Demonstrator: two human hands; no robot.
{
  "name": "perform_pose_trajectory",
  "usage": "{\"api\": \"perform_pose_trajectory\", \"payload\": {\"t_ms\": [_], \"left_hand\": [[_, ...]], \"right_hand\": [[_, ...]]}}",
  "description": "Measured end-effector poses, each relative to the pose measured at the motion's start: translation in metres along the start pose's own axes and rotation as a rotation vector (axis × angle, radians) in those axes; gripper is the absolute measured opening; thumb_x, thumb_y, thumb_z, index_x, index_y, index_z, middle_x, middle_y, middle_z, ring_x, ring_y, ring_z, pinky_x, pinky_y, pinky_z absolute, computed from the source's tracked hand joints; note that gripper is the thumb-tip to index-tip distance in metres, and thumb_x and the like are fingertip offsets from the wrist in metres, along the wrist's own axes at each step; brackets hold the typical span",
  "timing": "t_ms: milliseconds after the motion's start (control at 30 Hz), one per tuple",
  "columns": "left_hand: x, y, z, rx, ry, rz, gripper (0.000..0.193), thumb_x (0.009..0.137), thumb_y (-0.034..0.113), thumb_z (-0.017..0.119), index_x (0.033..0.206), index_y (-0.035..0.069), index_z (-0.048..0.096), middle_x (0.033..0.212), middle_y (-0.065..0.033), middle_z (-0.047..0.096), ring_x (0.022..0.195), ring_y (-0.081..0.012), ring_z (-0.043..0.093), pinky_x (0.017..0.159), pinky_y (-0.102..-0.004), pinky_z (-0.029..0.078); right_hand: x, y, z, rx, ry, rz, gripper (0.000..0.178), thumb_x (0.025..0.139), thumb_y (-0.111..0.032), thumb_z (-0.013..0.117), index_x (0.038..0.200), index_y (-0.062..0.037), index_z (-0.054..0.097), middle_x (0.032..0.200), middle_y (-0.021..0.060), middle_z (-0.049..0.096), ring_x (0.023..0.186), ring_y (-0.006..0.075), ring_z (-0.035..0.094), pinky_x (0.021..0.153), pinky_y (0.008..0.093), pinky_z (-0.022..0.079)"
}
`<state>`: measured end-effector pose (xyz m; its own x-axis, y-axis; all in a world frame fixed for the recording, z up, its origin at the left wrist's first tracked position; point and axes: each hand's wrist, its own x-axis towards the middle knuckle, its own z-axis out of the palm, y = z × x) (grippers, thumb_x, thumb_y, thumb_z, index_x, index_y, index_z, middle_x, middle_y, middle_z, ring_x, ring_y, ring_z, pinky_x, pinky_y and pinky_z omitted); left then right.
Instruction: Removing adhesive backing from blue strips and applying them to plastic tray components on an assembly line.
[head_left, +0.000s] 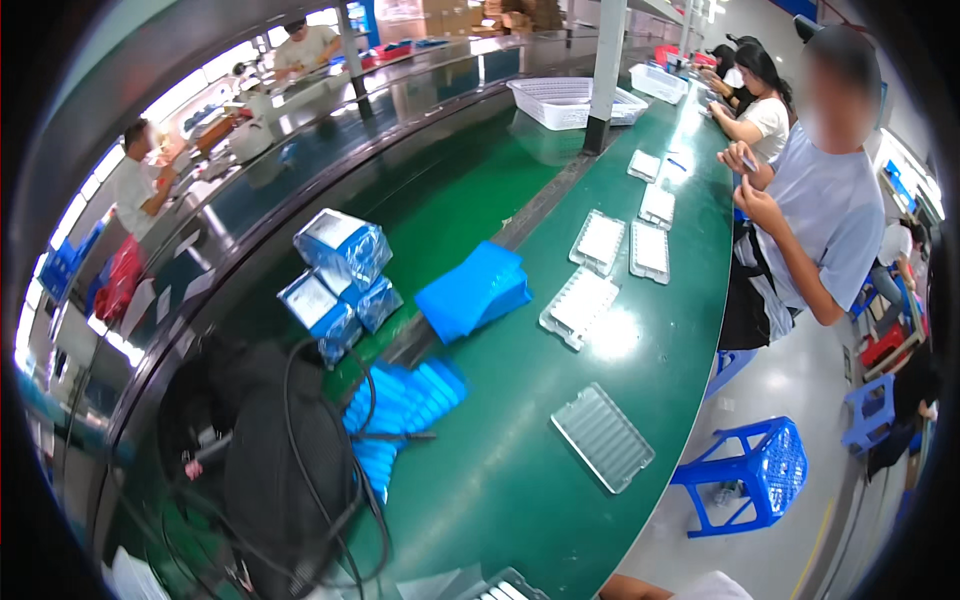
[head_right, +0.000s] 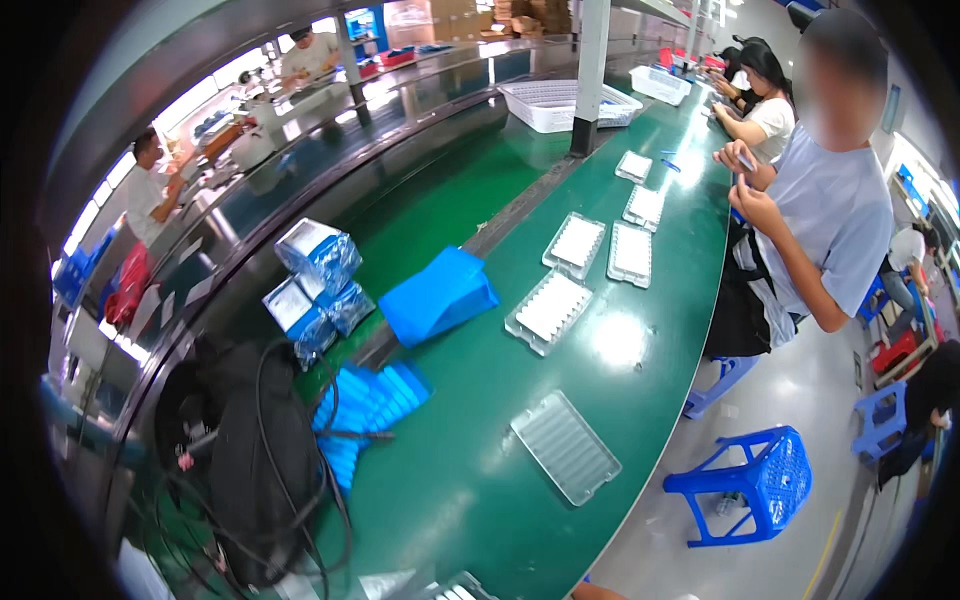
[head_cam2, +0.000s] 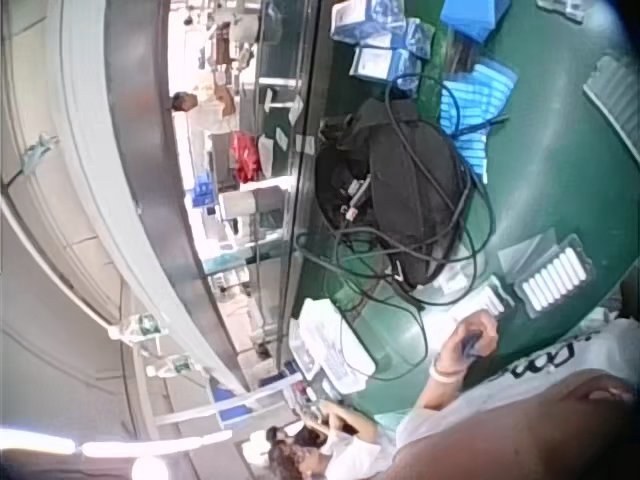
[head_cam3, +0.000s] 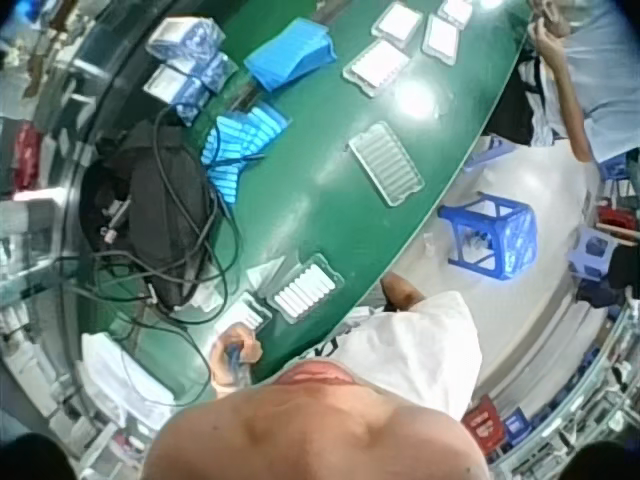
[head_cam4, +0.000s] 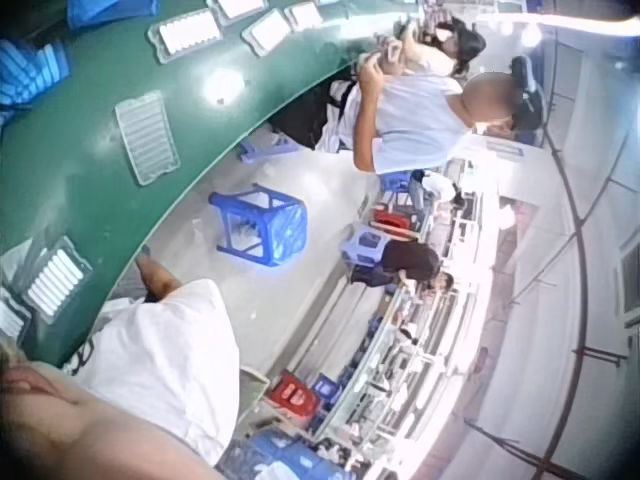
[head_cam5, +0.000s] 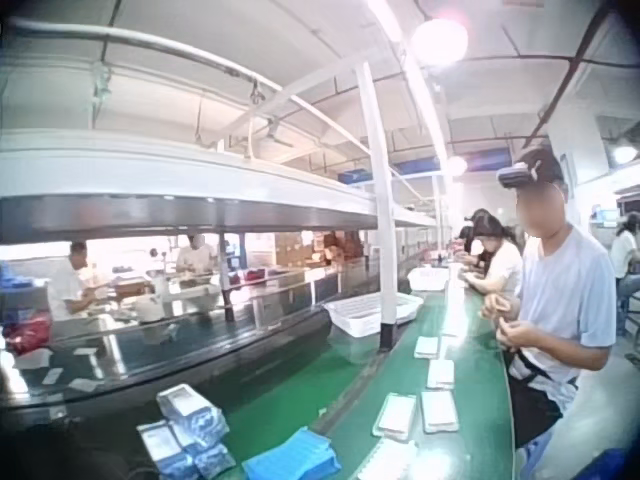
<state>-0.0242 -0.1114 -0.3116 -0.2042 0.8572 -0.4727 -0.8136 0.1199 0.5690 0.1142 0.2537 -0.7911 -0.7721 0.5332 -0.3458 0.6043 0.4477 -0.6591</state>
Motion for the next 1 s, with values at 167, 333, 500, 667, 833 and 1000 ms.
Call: {"api": "perform_pose_trajectory", "payload": {"t_ms": [167, 333, 500, 667, 833, 1000], "left_hand": [[0.015, 0.04, 0.012, -0.455, 0.091, 0.139, 0.049, 0.077, 0.028, 0.061, 0.117, 0.004, 0.045, 0.083, -0.0058, 0.04, 0.067, -0.016, 0.038, 0.054, -0.0277, 0.032], [0.003, 0.007, 0.009, 0.065, 0.358, 0.397, 0.04, 0.081, 0.027, 0.063, 0.114, 0.007, 0.051, 0.07, -0.0069, 0.045, 0.06, -0.0179, 0.043, 0.048, -0.0305, 0.036], [-0.021, -0.106, 0.011, 0.013, 0.605, 0.564, 0.053, 0.079, 0.006, 0.067, 0.126, 0.001, 0.042, 0.09, -0.0063, 0.056, 0.076, -0.0135, 0.057, 0.071, -0.0283, 0.05], [-0.008, -0.128, 0.052, 0.034, 0.618, 0.644, 0.051, 0.079, 0.002, 0.066, 0.125, 0.001, 0.042, 0.1, -0.0067, 0.055, 0.094, -0.0154, 0.059, 0.084, -0.0277, 0.049], [-0.015, -0.123, 0.074, 0.122, 0.715, 0.855, 0.043, 0.076, -0.004, 0.062, 0.115, 0.003, 0.045, 0.095, -0.0042, 0.054, 0.086, -0.0108, 0.055, 0.082, -0.023, 0.044], [-0.003, -0.097, 0.084, 0.317, 0.73, 1.018, 0.045, 0.075, -0.001, 0.065, 0.116, 0.002, 0.045, 0.101, -0.005, 0.051, 0.094, -0.0123, 0.051, 0.085, -0.0263, 0.042]], "right_hand": [[-0.114, 0.03, -0.042, 0.016, -0.004, 0.021, 0.035, 0.088, -0.03, 0.055, 0.097, 0.0014, 0.065, 0.097, 0.025, 0.065, 0.091, 0.0409, 0.061, 0.08, 0.0451, 0.049], [-0.068, -0.01, -0.099, -0.03, 0.069, -0.175, 0.034, 0.088, -0.031, 0.055, 0.097, 0.0005, 0.065, 0.096, 0.0239, 0.065, 0.091, 0.0405, 0.061, 0.08, 0.0448, 0.049], [-0.083, -0.058, -0.174, -0.041, -0.12, -0.347, 0.034, 0.087, -0.031, 0.056, 0.096, -0.0004, 0.066, 0.095, 0.0229, 0.066, 0.09, 0.0401, 0.062, 0.08, 0.0444, 0.049], [-0.165, -0.071, -0.212, -0.153, -0.327, -0.471, 0.027, 0.085, -0.03, 0.061, 0.091, -0.0056, 0.069, 0.085, 0.0171, 0.068, 0.083, 0.0344, 0.065, 0.076, 0.0413, 0.051], [-0.241, -0.197, -0.287, 0.067, 0.056, -0.725, 0.022, 0.08, -0.022, 0.072, 0.09, -0.0037, 0.067, 0.075, 0.0078, 0.066, 0.065, 0.0268, 0.062, 0.06, 0.0321, 0.05], [-0.166, -0.205, -0.304, -0.4, 0.829, -0.565, 0.046, 0.071, -0.034, 0.071, 0.101, -0.0006, 0.062, 0.115, 0.0183, 0.056, 0.096, 0.0375, 0.055, 0.082, 0.0474, 0.045]]}}
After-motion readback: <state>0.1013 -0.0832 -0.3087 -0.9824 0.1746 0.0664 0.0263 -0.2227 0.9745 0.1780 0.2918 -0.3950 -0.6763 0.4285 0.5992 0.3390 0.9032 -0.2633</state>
